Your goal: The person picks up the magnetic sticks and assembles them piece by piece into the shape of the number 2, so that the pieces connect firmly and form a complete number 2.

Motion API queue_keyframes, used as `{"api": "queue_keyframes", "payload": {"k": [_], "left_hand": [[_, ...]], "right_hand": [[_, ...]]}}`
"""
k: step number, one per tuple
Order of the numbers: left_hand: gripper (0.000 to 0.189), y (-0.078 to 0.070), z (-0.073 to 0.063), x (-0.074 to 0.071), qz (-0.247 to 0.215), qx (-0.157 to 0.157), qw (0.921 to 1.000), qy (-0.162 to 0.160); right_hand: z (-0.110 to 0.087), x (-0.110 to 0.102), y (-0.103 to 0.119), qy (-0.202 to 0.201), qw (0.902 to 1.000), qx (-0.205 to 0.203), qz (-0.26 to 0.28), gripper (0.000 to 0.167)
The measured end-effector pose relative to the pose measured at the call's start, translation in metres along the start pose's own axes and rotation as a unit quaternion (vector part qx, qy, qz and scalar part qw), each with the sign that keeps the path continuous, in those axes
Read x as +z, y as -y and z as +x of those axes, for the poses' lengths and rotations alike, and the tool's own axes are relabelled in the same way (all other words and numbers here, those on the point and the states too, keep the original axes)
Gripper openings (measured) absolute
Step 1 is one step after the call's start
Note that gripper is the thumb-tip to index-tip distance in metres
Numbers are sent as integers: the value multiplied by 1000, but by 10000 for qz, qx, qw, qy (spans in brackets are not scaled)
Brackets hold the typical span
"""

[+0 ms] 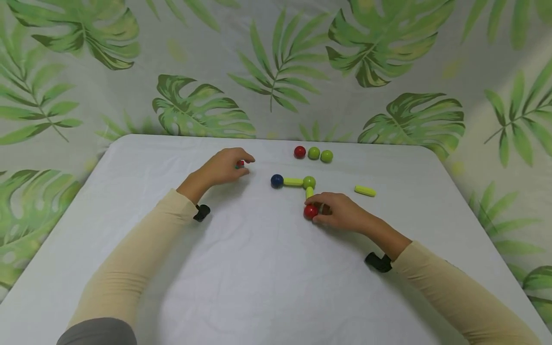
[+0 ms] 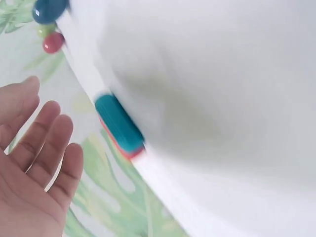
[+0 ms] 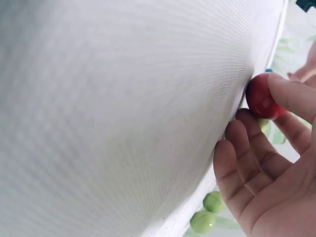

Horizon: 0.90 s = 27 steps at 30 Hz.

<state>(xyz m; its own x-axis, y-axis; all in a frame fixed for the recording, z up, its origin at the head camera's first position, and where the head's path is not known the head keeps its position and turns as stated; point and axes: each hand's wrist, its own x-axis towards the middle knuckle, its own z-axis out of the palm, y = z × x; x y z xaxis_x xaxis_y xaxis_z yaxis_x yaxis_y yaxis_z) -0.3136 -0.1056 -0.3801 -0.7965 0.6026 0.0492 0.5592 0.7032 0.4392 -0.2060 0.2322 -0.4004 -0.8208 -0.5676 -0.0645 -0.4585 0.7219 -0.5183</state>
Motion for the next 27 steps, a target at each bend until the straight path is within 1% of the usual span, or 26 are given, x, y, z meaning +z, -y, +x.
{"api": "queue_keyframes", "payload": {"k": [4, 8, 13, 18, 21, 25, 27], "left_hand": [[32, 10, -12, -10, 471, -66, 9989, -56], [29, 20, -18, -10, 721, -146, 9972, -115], [28, 30, -18, -2, 742, -201, 9970, -23], [29, 34, -15, 2, 699, -232, 9973, 44], [29, 33, -14, 3, 661, -237, 9975, 9], [26, 32, -12, 3, 580, -208, 9981, -26], [25, 32, -11, 3, 542, -207, 9983, -17]], "right_hand": [[0, 1, 0, 1, 10000, 25, -36, 45], [0, 1, 0, -34, 10000, 27, -44, 45], [0, 2, -1, -44, 10000, 13, 66, 45], [3, 2, -5, 105, 9990, 207, 374, 50], [3, 1, -6, 146, 9979, 312, 552, 47], [3, -1, -9, 125, 9973, 296, 661, 38], [4, -2, -10, 119, 9971, 289, 695, 37]]}}
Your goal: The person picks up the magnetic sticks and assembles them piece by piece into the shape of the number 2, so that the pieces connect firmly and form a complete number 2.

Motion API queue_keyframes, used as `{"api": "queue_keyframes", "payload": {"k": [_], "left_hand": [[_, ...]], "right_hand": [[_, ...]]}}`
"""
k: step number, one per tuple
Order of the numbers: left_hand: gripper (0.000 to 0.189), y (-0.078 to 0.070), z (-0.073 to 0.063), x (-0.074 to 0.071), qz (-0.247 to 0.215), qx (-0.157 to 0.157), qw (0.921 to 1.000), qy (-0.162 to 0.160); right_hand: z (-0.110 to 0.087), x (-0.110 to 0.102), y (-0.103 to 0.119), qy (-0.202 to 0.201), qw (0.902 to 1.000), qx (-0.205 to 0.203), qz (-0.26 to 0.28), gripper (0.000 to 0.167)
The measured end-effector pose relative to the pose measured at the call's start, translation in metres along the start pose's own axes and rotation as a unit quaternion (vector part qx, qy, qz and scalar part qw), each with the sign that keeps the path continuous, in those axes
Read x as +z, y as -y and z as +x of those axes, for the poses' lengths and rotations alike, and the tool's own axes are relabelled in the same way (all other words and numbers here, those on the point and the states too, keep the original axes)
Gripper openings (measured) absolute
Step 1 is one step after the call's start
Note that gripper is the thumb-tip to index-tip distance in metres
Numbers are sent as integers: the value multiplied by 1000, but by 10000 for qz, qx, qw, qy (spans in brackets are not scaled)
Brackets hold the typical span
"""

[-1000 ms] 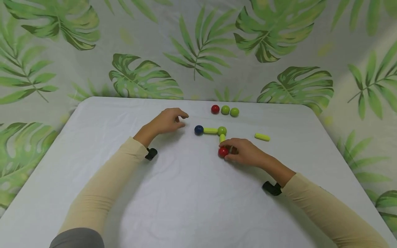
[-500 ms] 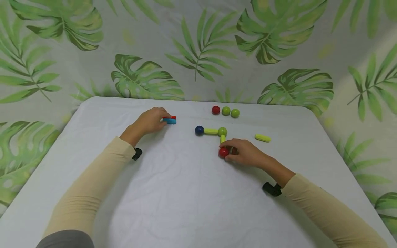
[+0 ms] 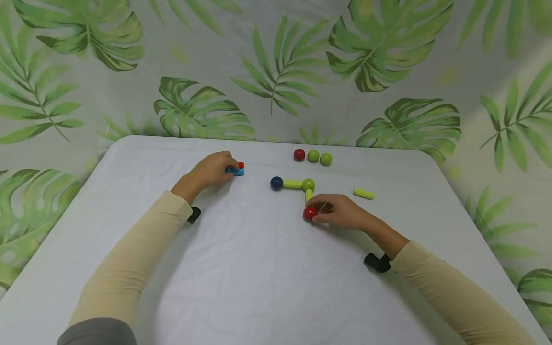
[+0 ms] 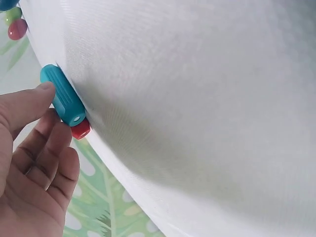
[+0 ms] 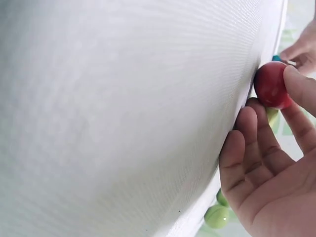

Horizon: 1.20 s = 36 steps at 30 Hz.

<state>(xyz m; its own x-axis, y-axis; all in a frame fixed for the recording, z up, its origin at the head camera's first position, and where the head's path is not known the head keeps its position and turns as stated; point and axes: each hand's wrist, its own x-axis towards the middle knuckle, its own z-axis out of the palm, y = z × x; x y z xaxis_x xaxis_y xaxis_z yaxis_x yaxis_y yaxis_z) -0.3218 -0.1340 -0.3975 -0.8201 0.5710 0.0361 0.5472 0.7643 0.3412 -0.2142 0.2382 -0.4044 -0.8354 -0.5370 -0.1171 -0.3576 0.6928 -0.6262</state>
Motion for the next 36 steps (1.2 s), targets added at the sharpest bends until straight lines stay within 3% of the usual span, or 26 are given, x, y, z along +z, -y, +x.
{"api": "queue_keyframes", "payload": {"k": [8, 14, 22, 29, 36], "left_hand": [[21, 0, 2, 1, -94, -287, 9995, 93], [23, 2, -1, 2, -478, -271, 9984, 129], [20, 4, -5, 6, -913, -581, 9934, 391], [16, 2, -8, 7, -944, -577, 9930, 420], [8, -6, -21, 6, -919, -482, 9934, 494]], "right_hand": [[1, -1, -2, 17, 9999, 45, 156, 34], [2, -2, 0, 34, 9997, 99, 206, 33], [3, -3, -1, 120, 9994, 193, 248, 32], [2, -3, -3, 132, 9992, 177, 321, 32], [2, -2, -2, 127, 9991, 193, 368, 33]]}}
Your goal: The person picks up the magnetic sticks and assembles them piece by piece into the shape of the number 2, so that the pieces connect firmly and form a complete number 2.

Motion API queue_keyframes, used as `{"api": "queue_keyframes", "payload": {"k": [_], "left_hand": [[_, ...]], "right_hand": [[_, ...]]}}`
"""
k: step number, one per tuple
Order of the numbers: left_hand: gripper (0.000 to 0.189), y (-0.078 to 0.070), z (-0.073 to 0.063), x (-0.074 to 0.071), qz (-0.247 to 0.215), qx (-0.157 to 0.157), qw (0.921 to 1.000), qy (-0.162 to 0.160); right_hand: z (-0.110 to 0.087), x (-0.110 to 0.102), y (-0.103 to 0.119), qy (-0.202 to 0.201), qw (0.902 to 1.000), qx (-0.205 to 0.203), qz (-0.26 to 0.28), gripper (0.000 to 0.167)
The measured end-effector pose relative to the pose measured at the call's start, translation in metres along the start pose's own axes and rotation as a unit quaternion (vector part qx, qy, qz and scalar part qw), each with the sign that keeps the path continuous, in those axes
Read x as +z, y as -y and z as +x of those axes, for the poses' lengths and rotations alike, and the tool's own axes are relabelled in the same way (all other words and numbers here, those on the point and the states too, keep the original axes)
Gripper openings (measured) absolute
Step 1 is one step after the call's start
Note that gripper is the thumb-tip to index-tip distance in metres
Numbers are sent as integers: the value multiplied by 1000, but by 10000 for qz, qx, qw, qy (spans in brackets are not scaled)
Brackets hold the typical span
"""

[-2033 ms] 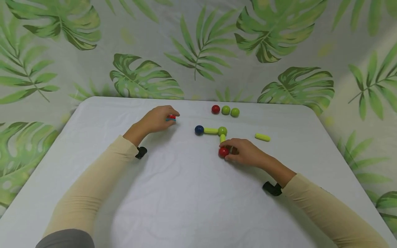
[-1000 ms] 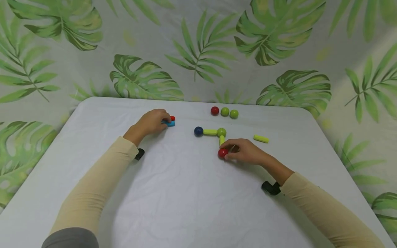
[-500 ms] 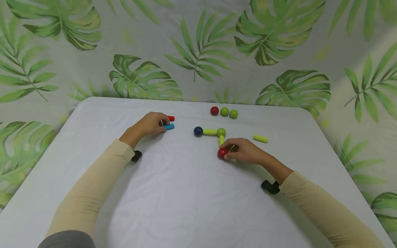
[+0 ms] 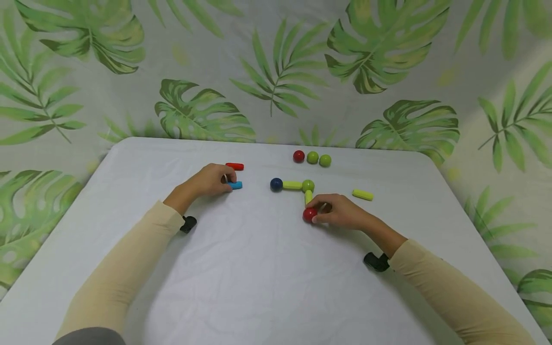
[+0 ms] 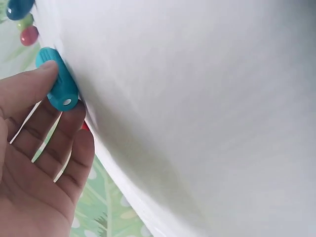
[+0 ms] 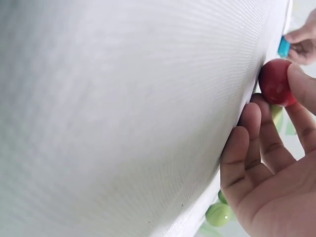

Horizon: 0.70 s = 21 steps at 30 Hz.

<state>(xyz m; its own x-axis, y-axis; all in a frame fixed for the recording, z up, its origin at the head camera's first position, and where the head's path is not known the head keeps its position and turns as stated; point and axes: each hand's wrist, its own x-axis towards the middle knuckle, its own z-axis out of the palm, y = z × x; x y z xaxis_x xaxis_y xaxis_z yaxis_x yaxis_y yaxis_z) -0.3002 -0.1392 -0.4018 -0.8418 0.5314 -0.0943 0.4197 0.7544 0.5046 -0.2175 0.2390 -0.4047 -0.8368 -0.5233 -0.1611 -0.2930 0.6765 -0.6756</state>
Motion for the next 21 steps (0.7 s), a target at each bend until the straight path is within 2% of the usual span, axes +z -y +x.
{"api": "queue_keyframes", "payload": {"k": [5, 11, 14, 17, 21], "left_hand": [[7, -7, -18, 6, -120, 332, 9994, 21], [10, -22, -49, 9, -666, 914, 9932, -285], [12, -31, -62, 9, -880, 1058, 9898, -364], [13, -36, -69, 10, -963, 1122, 9882, -400], [14, -40, -69, 15, -942, 1180, 9877, -399]], "right_hand": [[1, 2, 0, 34, 10000, 24, 19, 33], [2, 1, 1, 59, 9999, 67, -59, 33], [2, 0, 2, 43, 9999, 101, -65, 33], [1, -1, 2, 45, 9999, 112, -79, 33], [1, -2, 1, 69, 9999, 107, -36, 33]]}}
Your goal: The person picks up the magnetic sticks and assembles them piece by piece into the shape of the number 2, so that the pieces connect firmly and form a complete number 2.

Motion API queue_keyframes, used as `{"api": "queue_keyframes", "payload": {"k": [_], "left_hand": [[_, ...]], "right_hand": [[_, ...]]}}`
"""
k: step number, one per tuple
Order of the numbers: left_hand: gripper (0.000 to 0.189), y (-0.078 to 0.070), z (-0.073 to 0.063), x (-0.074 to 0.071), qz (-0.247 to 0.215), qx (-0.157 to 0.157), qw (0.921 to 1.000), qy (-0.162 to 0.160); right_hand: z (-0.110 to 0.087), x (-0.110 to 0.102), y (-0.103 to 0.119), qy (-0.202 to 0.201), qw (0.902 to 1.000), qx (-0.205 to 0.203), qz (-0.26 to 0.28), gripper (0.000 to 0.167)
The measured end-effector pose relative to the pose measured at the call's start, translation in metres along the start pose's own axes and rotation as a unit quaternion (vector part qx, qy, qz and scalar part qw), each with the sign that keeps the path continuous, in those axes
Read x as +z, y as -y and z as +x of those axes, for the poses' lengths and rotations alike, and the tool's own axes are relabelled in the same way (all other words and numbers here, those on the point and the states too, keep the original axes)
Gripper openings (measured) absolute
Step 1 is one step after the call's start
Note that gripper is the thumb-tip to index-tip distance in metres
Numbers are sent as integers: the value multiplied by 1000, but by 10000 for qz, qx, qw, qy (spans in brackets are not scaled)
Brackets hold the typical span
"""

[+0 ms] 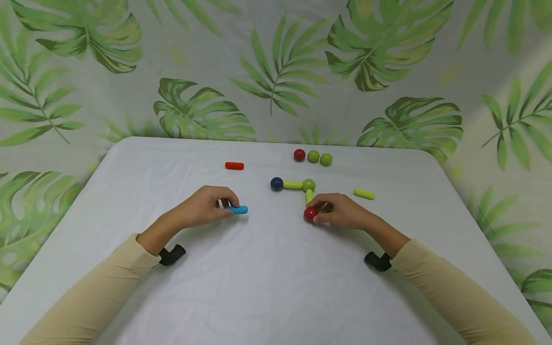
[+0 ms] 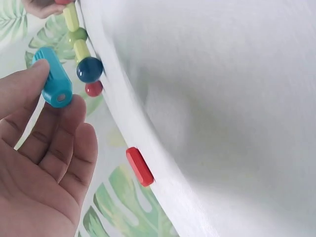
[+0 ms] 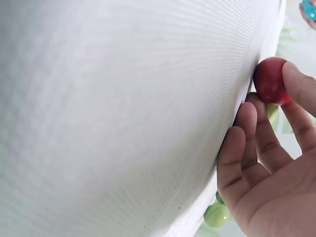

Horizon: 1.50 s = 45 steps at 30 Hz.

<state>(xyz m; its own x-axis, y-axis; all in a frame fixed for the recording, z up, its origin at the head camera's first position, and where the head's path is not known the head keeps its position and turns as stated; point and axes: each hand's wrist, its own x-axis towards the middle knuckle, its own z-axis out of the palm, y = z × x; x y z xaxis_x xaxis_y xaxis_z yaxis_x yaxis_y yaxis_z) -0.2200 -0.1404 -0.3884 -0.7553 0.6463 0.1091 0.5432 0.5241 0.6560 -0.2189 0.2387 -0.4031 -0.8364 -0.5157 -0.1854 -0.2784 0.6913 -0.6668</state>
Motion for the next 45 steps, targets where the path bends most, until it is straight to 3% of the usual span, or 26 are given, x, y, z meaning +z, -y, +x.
{"api": "queue_keyframes", "payload": {"k": [13, 18, 25, 33, 45], "left_hand": [[12, -7, 19, 9, 183, 173, 9997, 75], [12, -12, 33, 21, 289, 292, 9985, 356], [11, -23, 57, 39, 551, 225, 9958, 699], [13, -31, 78, 49, 717, 94, 9946, 738], [11, -33, 91, 60, 586, 19, 9957, 714]], "right_hand": [[0, 1, 0, 41, 10000, 7, 24, 32], [-1, 2, -2, 29, 10000, -22, 19, 31], [0, 3, -3, 89, 10000, 21, 17, 31], [2, 1, 0, 82, 10000, -48, 15, 30], [1, 0, -3, 63, 10000, -56, 43, 31]]}}
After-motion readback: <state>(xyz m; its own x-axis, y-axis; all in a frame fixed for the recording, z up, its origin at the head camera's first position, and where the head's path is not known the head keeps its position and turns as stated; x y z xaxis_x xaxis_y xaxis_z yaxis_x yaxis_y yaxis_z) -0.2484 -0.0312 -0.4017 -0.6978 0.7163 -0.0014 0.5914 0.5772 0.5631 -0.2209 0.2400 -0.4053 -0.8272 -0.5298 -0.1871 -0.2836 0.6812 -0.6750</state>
